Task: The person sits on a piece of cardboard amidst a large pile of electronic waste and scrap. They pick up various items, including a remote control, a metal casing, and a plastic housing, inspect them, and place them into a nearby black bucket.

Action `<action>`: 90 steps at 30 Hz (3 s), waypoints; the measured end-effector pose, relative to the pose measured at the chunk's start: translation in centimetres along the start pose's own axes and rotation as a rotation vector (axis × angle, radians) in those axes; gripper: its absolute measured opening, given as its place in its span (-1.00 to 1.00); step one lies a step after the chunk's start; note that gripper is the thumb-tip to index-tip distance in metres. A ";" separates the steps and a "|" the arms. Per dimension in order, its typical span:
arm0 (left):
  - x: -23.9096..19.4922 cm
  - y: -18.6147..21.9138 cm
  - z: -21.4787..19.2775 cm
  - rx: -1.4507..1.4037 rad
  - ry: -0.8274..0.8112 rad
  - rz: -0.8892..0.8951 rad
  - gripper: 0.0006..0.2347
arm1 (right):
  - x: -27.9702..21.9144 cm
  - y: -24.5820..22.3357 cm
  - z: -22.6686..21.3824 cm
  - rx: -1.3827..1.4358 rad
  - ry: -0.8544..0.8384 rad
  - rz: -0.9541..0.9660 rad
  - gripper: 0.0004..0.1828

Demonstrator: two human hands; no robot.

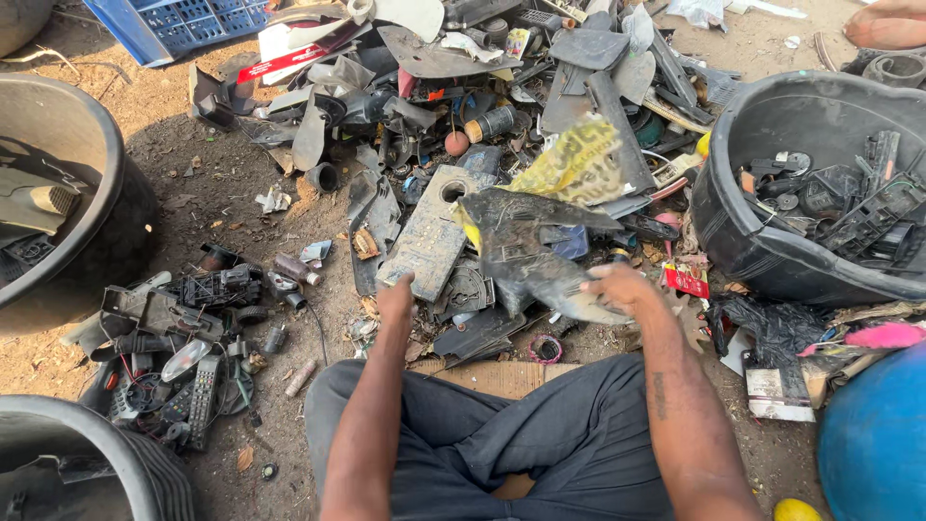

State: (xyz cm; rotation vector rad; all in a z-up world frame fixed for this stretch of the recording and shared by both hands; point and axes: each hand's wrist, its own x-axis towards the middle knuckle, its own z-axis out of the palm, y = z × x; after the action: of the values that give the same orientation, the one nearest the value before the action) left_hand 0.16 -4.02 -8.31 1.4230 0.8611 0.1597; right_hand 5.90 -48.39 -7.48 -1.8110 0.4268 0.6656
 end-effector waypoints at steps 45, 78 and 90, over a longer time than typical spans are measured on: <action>-14.2 10.2 -25.1 -0.694 0.090 0.372 -0.58 | -2.8 -4.0 15.0 0.553 -0.295 -0.250 -0.68; -19.0 -5.7 -67.9 0.678 0.983 -0.231 -0.62 | -5.2 -3.1 17.2 -0.109 -0.191 -0.261 -0.70; -19.6 -4.0 -68.8 0.534 0.949 0.078 -0.66 | -3.9 -1.8 16.0 -0.065 -0.189 -0.311 -0.64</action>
State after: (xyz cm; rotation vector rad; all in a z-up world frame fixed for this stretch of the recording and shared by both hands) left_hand -56.49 38.46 2.59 1.8966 1.7095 0.7492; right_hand 0.24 -32.84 -7.44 -1.8056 -0.0041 0.6303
